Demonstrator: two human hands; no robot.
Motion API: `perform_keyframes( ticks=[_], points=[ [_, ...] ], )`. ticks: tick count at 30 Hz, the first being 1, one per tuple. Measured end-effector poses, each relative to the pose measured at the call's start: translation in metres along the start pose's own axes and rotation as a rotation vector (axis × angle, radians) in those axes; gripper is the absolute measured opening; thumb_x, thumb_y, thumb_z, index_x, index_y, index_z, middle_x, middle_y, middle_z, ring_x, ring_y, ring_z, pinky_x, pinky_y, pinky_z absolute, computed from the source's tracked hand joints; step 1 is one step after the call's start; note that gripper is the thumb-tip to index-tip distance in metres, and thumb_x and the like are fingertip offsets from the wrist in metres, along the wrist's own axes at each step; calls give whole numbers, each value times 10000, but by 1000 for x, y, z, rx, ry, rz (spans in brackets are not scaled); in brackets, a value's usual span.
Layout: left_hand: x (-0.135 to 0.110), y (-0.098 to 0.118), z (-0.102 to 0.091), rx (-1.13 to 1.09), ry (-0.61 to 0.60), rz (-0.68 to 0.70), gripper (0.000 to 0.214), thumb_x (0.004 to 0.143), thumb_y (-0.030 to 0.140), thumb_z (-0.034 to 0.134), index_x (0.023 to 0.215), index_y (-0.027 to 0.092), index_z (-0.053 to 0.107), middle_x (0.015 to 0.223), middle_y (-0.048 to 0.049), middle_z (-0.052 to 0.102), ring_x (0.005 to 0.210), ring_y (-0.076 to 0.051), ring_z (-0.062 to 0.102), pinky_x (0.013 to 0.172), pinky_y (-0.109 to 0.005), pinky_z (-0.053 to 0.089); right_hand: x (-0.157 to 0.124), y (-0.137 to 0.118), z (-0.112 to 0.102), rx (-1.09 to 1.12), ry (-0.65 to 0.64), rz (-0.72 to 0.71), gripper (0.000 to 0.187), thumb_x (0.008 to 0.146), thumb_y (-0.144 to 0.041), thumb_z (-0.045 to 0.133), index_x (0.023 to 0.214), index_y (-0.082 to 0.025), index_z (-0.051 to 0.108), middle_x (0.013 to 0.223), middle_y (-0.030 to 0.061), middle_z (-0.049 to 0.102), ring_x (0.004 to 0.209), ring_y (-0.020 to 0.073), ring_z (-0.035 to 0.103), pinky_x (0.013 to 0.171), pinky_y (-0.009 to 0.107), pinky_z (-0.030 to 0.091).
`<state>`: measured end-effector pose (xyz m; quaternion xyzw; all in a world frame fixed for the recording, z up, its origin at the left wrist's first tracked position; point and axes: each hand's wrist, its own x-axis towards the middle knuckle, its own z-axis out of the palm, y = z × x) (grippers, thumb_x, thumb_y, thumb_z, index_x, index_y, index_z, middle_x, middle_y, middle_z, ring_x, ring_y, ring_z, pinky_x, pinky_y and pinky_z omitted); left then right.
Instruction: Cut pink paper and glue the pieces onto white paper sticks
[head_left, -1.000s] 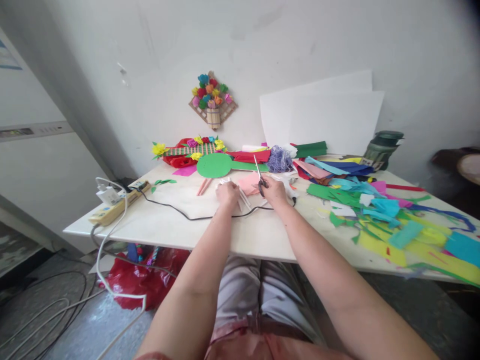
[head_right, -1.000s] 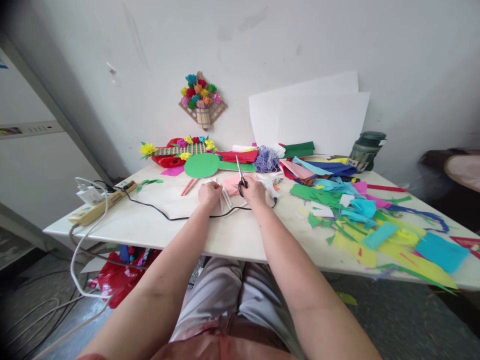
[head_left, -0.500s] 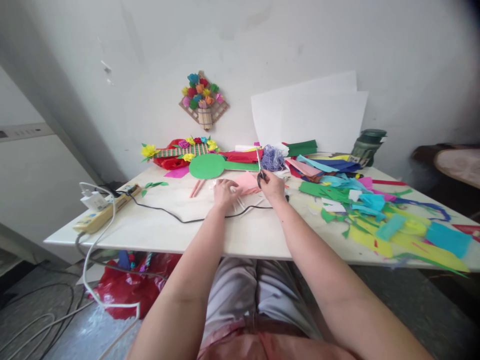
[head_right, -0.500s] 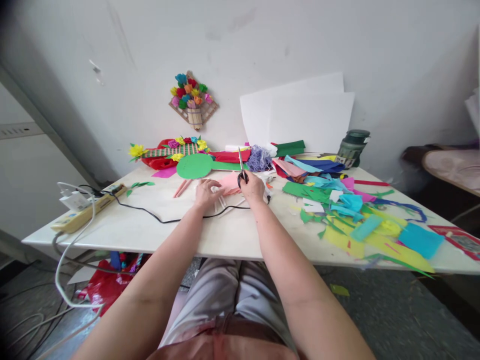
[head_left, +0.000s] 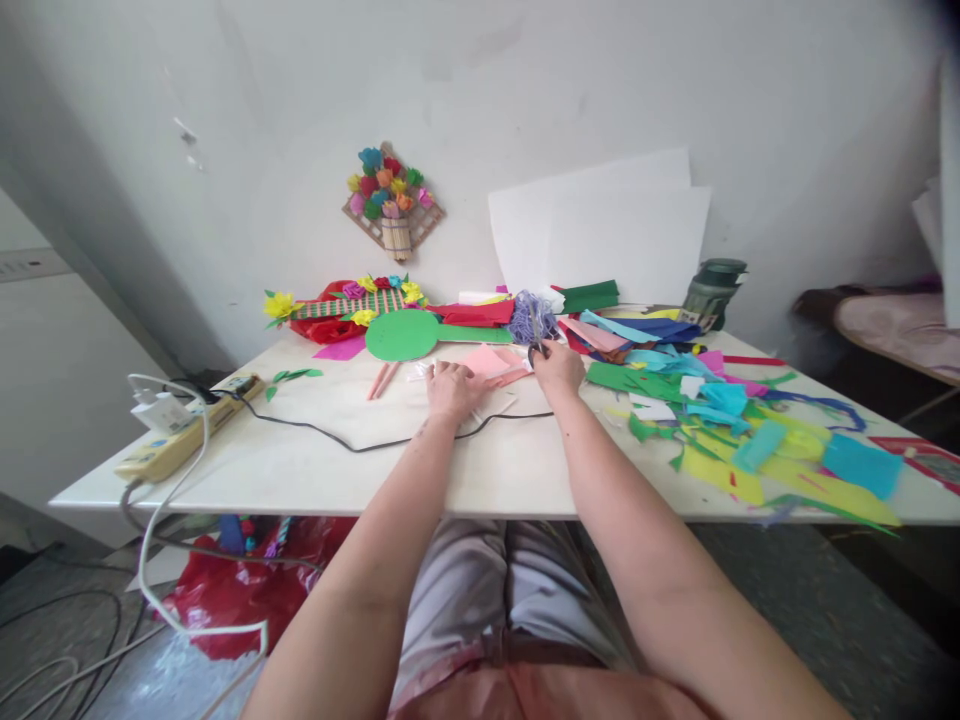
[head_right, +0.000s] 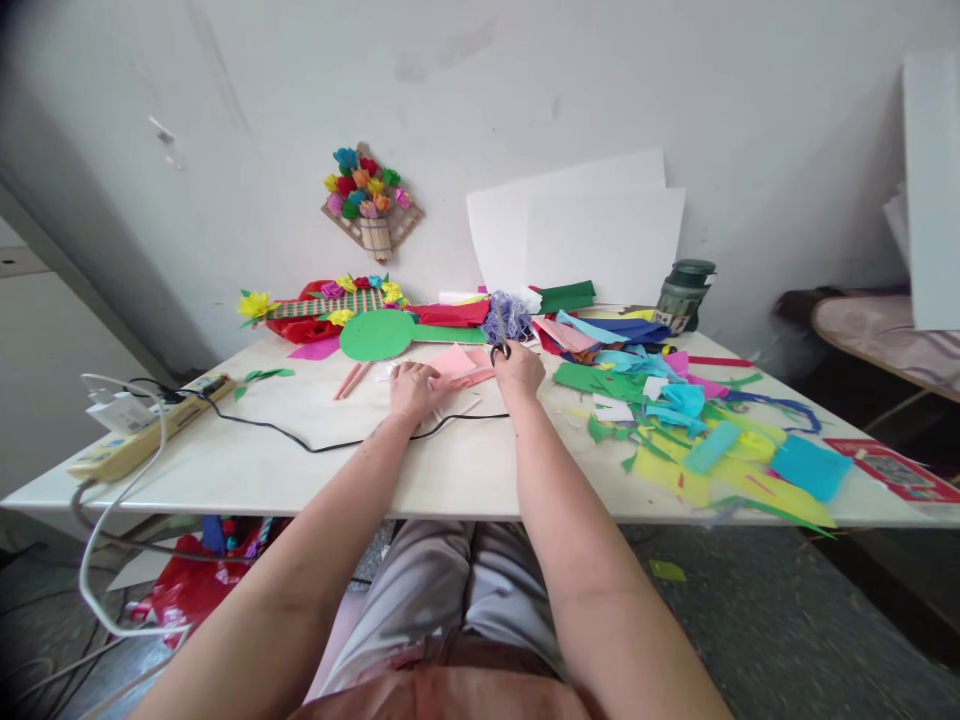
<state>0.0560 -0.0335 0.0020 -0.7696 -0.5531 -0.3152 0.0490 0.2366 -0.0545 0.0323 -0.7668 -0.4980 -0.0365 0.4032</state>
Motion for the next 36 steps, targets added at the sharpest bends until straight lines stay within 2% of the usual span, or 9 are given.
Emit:
perform_keyframes(
  ticks=[5,9,12,16,18,22,28,36],
  points=[
    [2,3,5,81,-29,7,248,776,373,513,850,213,688,963,-87,666,1057,-257,460,1028,-410,169,0,1,0,-36,-12,5,306,792,-350,489,1007,-226,667,938,94,682,869,234,605,717,313,428],
    [4,2,6,108,-52,-6,217,766,232,488,806,212,700,918,-89,674,1022,-249,488,986,-394,245,-4,0,3,-64,-34,-38,292,791,-342,484,985,-226,670,914,90,681,860,235,607,695,308,423],
    [6,0,5,56,-28,-81,233,772,237,474,809,202,701,913,-99,674,1005,-247,516,918,-371,328,-7,-3,7,-63,-48,-94,286,792,-331,484,993,-237,664,916,78,681,861,225,604,701,300,419],
    [10,-6,4,-142,15,-281,239,773,298,485,839,202,695,912,-82,682,909,-221,581,794,-309,411,-8,-5,8,-53,-53,-113,298,798,-324,480,1026,-236,651,936,81,677,865,221,601,717,299,420],
    [12,-11,5,-260,40,-334,244,770,317,490,833,196,691,858,-67,690,840,-205,603,761,-294,421,-6,-3,6,-60,-37,-94,308,806,-321,470,1038,-222,646,944,95,673,879,224,601,729,308,424],
    [16,-23,13,-499,112,-366,244,744,349,518,776,165,675,747,-56,681,742,-179,612,705,-274,435,1,4,-3,-106,-19,-13,301,806,-312,467,997,-183,660,954,133,667,906,238,605,751,327,432],
    [21,-33,27,-917,156,-370,323,680,451,579,750,139,624,690,-45,651,668,-143,599,643,-249,453,12,23,-14,-167,-65,150,294,752,-274,518,945,-129,685,940,195,662,892,284,625,718,354,460],
    [19,-25,20,-1327,157,-339,372,568,464,705,690,135,585,646,-19,616,635,-125,577,691,-279,468,15,35,-18,-188,-143,286,386,698,-271,584,1047,-116,644,1075,192,605,959,299,599,742,358,479]
  ],
)
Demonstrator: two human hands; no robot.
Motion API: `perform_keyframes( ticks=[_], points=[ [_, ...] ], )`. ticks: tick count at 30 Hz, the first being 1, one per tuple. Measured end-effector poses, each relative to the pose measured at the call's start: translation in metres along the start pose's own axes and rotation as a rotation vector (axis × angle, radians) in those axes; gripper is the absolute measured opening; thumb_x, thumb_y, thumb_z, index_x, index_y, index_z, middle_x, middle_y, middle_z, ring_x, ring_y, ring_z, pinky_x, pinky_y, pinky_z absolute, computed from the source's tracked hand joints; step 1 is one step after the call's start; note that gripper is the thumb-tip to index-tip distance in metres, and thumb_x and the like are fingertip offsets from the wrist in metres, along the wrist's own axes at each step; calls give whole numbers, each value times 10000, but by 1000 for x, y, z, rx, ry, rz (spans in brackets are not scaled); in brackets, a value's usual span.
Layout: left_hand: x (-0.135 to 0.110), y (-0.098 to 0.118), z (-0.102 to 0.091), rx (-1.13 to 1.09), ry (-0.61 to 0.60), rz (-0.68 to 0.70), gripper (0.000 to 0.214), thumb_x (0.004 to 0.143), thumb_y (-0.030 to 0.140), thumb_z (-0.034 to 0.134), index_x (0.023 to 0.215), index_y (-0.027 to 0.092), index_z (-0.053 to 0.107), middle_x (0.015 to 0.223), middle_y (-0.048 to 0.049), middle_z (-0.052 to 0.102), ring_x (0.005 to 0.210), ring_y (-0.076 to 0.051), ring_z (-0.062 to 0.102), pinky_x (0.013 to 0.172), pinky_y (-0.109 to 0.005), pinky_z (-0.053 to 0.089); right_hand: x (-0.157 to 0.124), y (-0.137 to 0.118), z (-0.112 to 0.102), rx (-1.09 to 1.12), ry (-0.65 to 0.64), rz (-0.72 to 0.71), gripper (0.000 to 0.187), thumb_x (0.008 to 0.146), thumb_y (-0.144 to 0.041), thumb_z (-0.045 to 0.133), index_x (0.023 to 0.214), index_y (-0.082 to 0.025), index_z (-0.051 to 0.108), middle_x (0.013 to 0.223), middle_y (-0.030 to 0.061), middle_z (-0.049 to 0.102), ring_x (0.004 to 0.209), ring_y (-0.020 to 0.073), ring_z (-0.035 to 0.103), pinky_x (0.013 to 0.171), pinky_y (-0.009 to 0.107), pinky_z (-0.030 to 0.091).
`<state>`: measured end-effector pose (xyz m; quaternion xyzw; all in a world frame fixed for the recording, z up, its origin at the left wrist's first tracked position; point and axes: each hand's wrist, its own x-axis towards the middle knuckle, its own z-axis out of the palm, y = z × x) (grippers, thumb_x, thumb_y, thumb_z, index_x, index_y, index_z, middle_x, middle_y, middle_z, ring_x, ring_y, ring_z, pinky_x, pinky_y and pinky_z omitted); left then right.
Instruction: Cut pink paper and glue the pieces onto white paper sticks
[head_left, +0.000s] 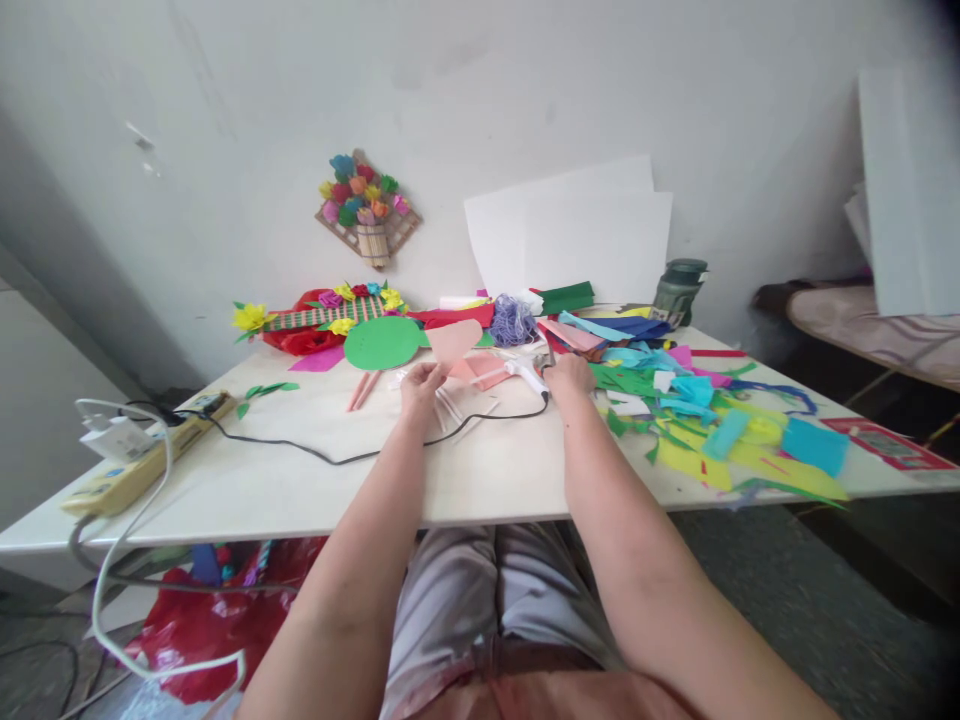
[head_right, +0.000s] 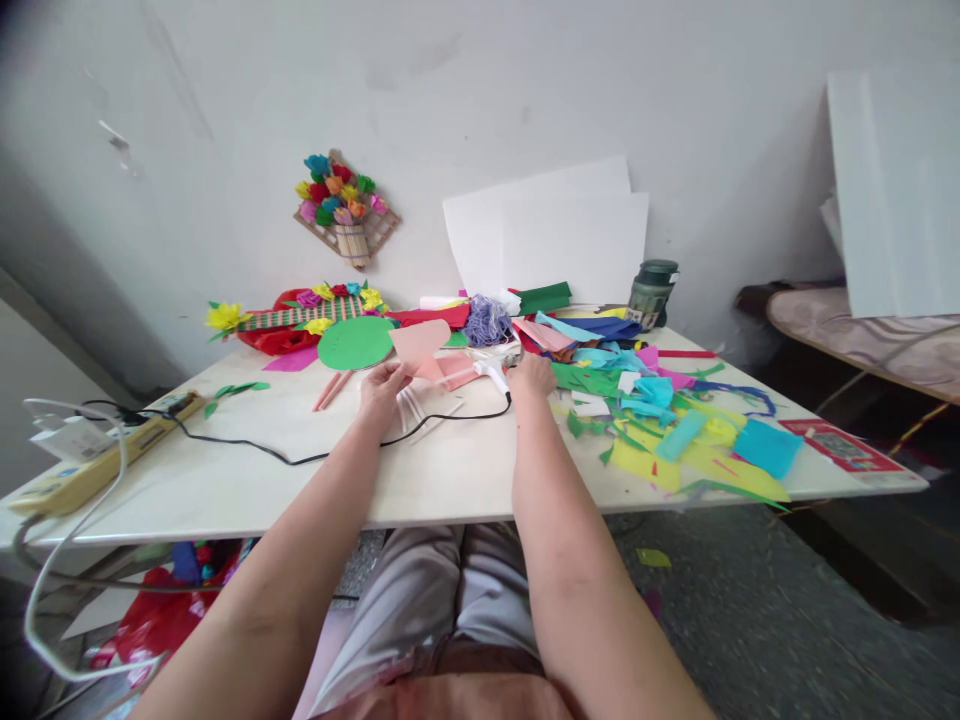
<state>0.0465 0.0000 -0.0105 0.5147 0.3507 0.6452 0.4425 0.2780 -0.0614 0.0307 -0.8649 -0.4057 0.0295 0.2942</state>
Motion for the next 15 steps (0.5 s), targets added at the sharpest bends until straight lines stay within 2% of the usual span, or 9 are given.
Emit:
perform_keyframes(
  ticks=[6,9,12,15],
  points=[
    [-3,5,1,-41,-27,-17,358,548,438,739,669,130,602,623,-14,603,610,-112,560,682,-274,462,-2,-1,-4,-62,-37,-2,366,749,-210,522,1093,-133,621,1168,188,532,997,287,564,772,364,458],
    [-3,5,0,-58,-47,-17,349,550,431,743,665,133,603,625,-12,602,614,-111,561,691,-275,462,-3,-2,-3,-98,7,-36,360,758,-249,525,1074,-113,632,1183,197,522,1088,317,490,806,386,436],
    [-2,3,0,-95,-65,-18,330,560,409,745,672,134,601,643,-10,606,640,-114,571,717,-281,463,-4,-7,0,-134,60,-120,349,761,-276,523,1027,-94,656,1148,196,550,1106,327,460,868,422,383],
    [-2,2,-1,-132,-90,-11,312,575,395,741,688,137,604,673,-15,619,681,-125,587,746,-291,462,-7,-14,4,-108,89,-258,303,771,-213,484,993,-132,673,1095,169,589,1074,301,483,887,425,347]
  ],
)
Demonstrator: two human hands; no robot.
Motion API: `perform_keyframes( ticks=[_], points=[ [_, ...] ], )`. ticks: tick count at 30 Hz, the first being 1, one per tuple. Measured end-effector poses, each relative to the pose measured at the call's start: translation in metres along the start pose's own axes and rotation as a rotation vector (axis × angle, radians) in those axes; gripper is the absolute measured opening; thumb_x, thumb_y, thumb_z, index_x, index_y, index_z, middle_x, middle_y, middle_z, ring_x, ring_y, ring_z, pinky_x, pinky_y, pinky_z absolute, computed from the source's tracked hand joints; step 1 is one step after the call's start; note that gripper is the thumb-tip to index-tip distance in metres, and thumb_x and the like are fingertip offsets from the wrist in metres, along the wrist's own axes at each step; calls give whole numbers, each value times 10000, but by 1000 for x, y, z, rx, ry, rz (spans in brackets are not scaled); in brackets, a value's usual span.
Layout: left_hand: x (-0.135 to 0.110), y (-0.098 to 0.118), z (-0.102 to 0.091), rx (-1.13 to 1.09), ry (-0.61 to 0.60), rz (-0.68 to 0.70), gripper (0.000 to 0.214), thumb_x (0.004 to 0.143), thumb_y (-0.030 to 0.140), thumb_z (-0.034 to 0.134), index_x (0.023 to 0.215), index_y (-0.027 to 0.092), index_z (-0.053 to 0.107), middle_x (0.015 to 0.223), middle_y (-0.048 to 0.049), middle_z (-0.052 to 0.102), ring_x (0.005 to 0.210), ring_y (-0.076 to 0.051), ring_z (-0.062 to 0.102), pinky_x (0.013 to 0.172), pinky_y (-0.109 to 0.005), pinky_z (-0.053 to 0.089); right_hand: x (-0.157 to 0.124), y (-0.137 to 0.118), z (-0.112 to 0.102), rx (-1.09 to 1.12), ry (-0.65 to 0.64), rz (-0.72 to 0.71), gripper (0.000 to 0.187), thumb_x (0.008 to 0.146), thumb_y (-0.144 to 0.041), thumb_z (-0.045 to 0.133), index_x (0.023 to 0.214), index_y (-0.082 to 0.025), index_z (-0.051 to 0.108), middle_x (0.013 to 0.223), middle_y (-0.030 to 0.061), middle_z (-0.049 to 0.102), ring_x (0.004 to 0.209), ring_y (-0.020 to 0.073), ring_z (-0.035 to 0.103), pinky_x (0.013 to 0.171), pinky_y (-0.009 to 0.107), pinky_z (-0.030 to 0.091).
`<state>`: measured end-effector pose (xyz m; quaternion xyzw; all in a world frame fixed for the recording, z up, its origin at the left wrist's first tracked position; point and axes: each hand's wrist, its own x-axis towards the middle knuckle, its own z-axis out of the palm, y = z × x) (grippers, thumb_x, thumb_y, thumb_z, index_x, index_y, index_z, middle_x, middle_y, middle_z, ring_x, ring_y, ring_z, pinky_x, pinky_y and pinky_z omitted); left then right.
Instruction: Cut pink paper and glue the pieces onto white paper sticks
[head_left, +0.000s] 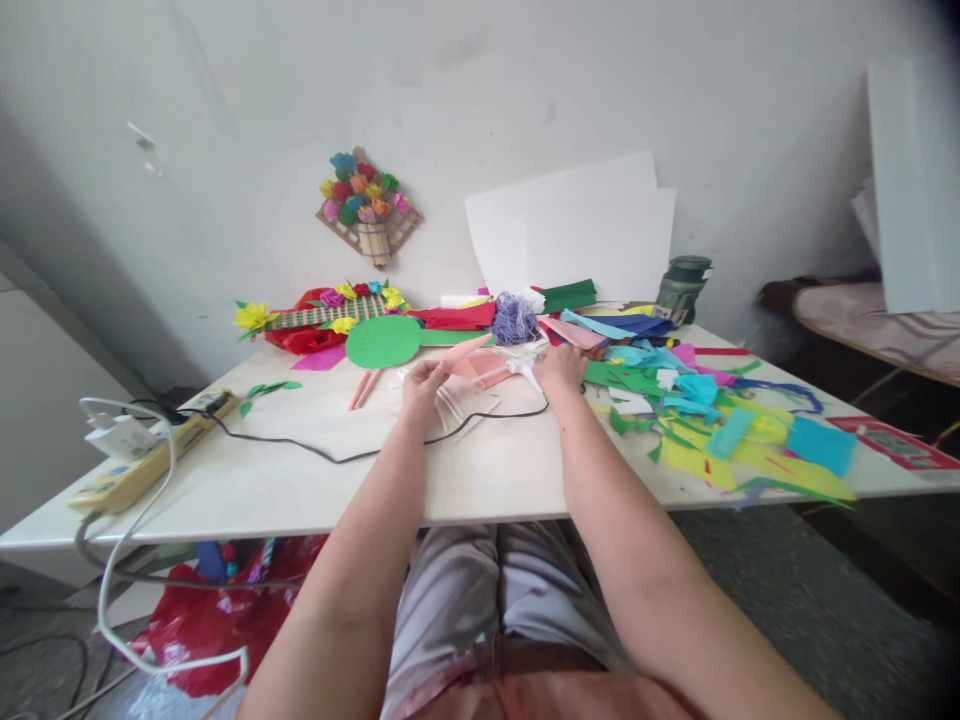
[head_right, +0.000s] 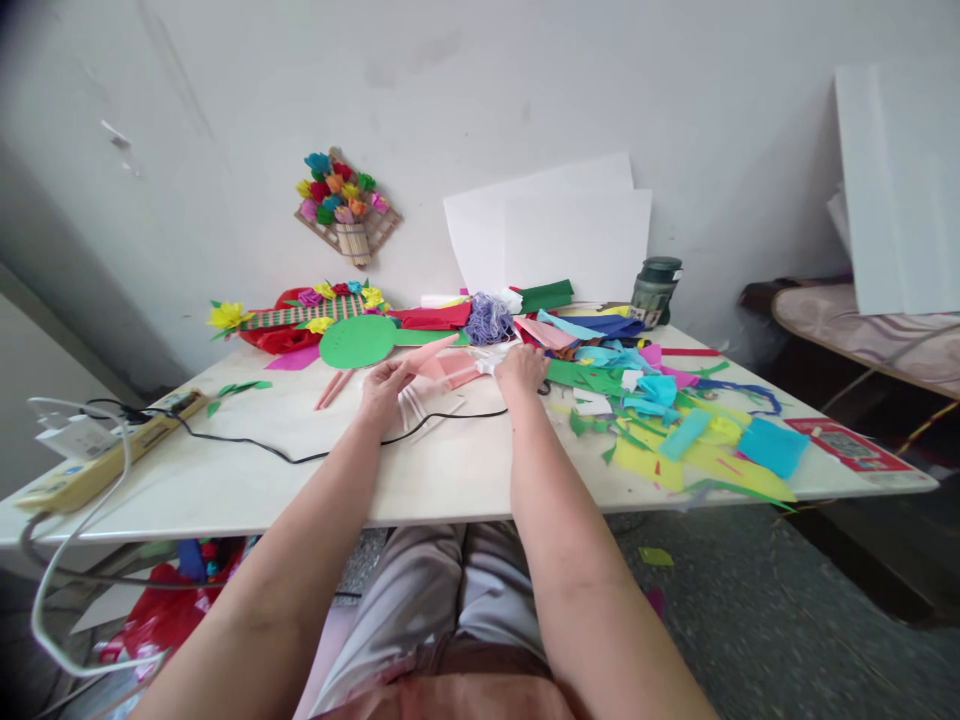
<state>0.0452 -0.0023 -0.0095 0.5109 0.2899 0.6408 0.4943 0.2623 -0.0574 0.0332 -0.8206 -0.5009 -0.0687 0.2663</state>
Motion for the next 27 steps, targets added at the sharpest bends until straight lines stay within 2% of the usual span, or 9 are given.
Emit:
perform_keyframes(
  ticks=[3,7,12,16,20,24,27],
  points=[
    [-1,1,0,-38,-24,10,283,595,374,736,697,140,612,684,-14,629,696,-124,595,763,-286,459,-3,-10,6,93,17,-146,307,778,-216,471,1009,-166,668,1075,128,615,1039,262,509,876,377,356],
    [-3,7,2,-140,-47,14,227,607,321,741,686,144,625,691,-11,642,706,-117,604,793,-280,457,-9,-24,15,216,-5,-318,323,794,-242,458,1042,-160,648,1052,92,634,973,214,548,832,299,397],
    [-3,12,0,-337,-18,13,183,595,245,755,656,149,611,722,-21,662,757,-126,623,839,-295,454,-17,-34,20,241,-32,-503,312,767,-225,487,1028,-187,653,1054,73,639,977,208,557,837,286,408],
    [0,11,-4,-402,19,-6,158,613,218,741,665,152,608,709,-20,664,722,-115,624,815,-282,467,-19,-35,21,156,-70,-470,341,736,-163,484,1029,-211,653,1075,63,633,999,219,557,828,294,416],
    [2,10,-7,-470,33,-9,153,625,195,732,674,156,592,710,-15,666,714,-110,627,800,-270,473,-22,-36,18,44,-189,-389,321,751,-187,478,1010,-217,666,1032,80,654,963,234,585,817,315,420],
    [5,10,-11,-518,73,-42,155,653,181,708,679,168,556,732,-16,673,758,-122,641,816,-282,469,-25,-40,15,-40,-244,-441,328,812,-284,423,974,-212,698,999,117,666,960,251,592,828,333,410],
    [5,11,-13,-534,88,-66,162,663,188,699,697,177,542,762,-19,681,800,-138,646,829,-298,466,-28,-41,15,-46,-248,-486,339,815,-321,420,1001,-253,695,1001,99,669,965,243,592,803,312,417]
  ],
)
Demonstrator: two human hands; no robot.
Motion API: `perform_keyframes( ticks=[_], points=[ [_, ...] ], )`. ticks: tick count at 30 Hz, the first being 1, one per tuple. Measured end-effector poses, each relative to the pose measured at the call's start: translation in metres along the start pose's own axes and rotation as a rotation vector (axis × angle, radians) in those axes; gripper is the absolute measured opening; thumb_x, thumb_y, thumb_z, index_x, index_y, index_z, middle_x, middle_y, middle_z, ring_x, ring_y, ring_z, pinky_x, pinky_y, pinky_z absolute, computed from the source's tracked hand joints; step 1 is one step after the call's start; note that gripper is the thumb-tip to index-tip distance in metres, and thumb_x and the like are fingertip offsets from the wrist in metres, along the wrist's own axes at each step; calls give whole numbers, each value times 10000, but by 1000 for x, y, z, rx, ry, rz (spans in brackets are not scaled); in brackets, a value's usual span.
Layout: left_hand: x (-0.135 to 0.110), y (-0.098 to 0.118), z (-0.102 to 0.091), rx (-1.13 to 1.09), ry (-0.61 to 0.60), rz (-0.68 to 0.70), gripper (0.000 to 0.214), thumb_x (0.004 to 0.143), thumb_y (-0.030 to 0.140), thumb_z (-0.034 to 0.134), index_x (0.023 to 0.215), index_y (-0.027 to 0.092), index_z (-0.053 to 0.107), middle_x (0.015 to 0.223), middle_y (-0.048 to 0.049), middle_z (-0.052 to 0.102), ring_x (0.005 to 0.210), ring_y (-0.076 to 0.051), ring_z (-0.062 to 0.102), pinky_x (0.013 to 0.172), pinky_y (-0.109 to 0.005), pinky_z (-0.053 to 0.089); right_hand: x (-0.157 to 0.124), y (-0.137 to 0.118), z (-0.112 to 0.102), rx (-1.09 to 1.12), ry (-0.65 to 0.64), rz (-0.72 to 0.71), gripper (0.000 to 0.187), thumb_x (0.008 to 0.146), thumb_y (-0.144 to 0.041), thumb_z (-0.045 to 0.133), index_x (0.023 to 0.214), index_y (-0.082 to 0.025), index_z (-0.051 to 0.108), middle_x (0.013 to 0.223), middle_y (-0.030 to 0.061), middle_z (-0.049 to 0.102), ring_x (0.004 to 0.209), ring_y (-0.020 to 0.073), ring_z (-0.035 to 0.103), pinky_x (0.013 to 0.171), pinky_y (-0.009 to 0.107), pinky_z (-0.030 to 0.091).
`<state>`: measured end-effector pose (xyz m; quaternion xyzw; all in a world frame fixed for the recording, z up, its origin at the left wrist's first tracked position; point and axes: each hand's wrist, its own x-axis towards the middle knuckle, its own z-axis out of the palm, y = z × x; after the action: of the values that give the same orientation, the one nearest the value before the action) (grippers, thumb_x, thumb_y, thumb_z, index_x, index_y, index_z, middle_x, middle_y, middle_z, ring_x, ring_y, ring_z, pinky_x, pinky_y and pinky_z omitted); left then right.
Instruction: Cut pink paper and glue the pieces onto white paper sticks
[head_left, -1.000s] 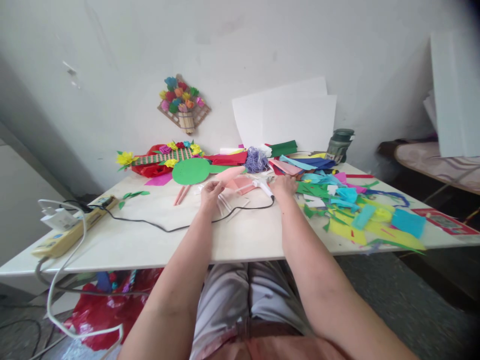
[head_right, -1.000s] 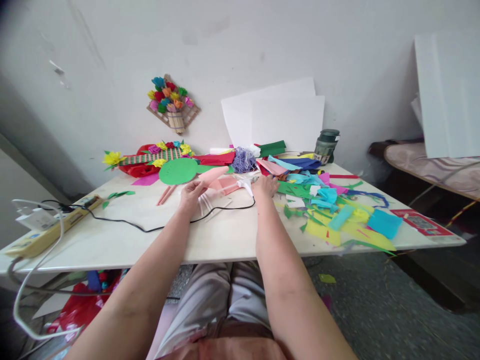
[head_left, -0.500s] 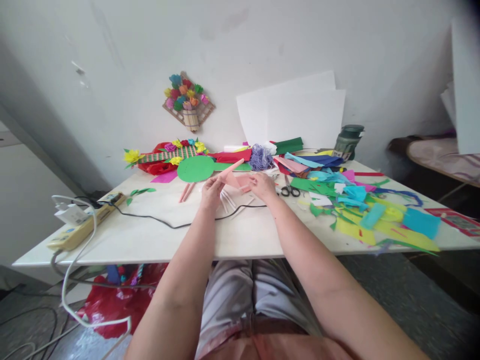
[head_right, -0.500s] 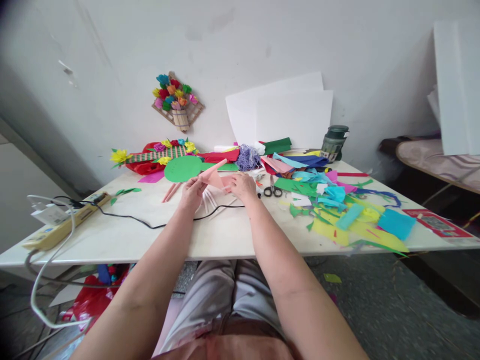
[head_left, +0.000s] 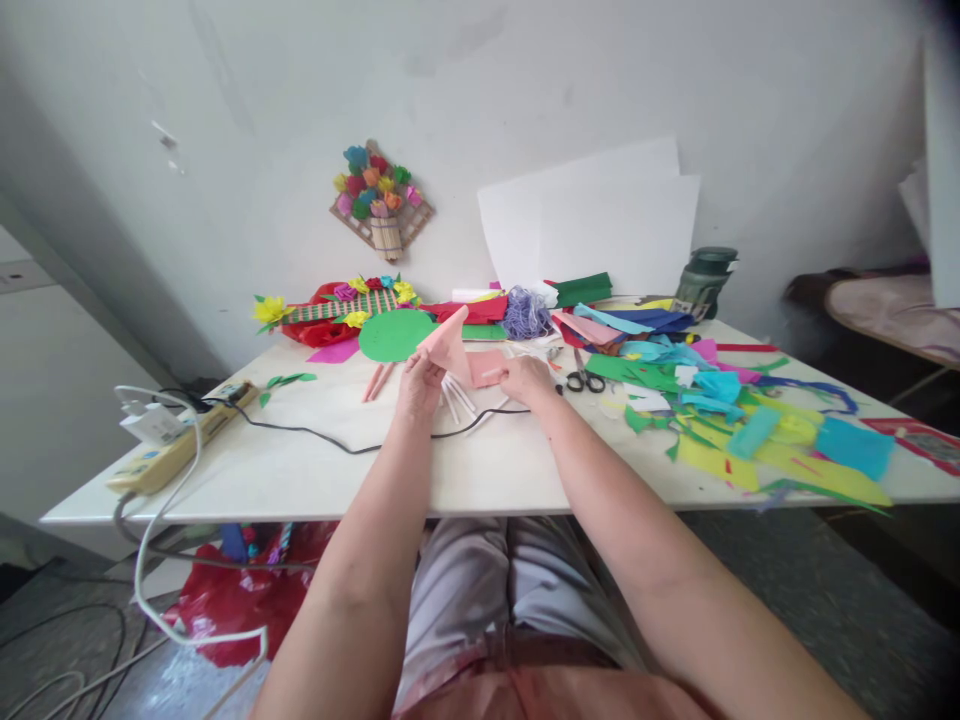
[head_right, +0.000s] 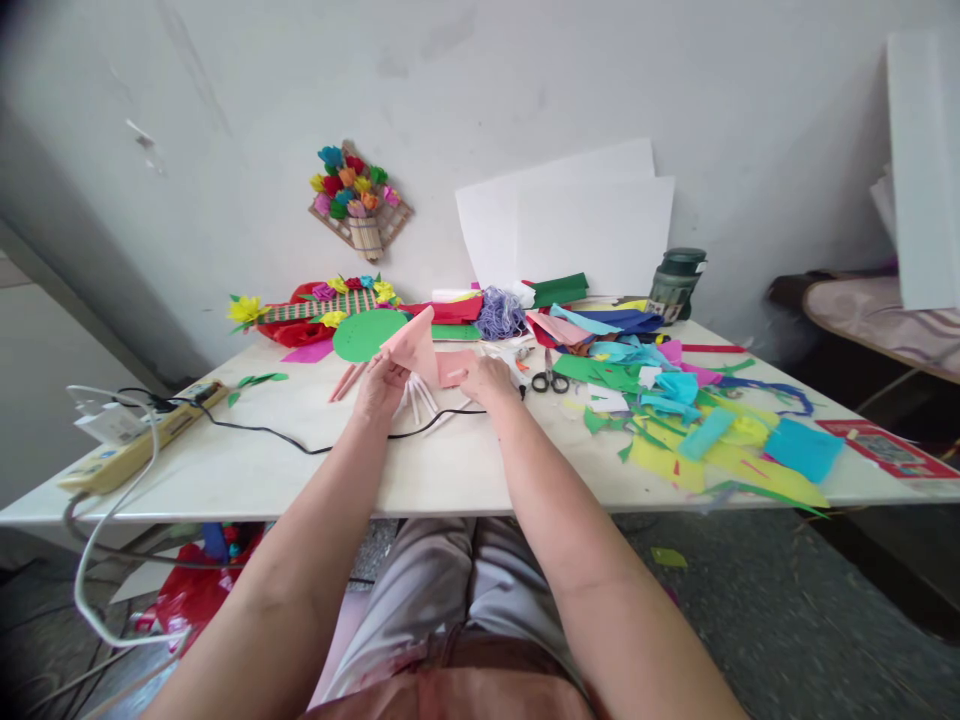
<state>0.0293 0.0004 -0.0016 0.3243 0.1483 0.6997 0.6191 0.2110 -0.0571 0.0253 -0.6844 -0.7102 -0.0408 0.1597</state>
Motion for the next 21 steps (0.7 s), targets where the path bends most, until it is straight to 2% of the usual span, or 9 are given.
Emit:
perform_keyframes(
  ticks=[6,12,18,21],
  points=[
    [-2,3,-1,-24,-29,-9,192,649,256,713,706,189,543,780,-22,684,848,-163,640,804,-305,478,-4,-9,2,32,27,-99,311,809,-328,444,990,-287,693,963,57,687,907,219,610,766,293,417],
    [-1,2,0,102,-33,8,241,643,334,714,731,190,542,845,-47,674,940,-181,609,809,-314,468,-8,-21,6,48,43,-213,252,779,-290,490,913,-297,703,911,26,696,823,196,608,676,266,397],
    [0,0,0,136,-6,52,242,637,326,718,715,189,535,750,-6,641,823,-130,608,751,-252,455,-11,-22,4,92,33,-314,225,762,-298,496,811,-239,707,800,22,694,742,170,597,629,251,368],
    [-1,1,-1,157,4,57,258,626,326,728,692,184,524,661,26,602,699,-92,597,691,-217,446,-10,-16,-1,177,-59,-364,167,701,-328,572,762,-237,699,795,-7,692,720,150,593,616,235,369]
  ],
)
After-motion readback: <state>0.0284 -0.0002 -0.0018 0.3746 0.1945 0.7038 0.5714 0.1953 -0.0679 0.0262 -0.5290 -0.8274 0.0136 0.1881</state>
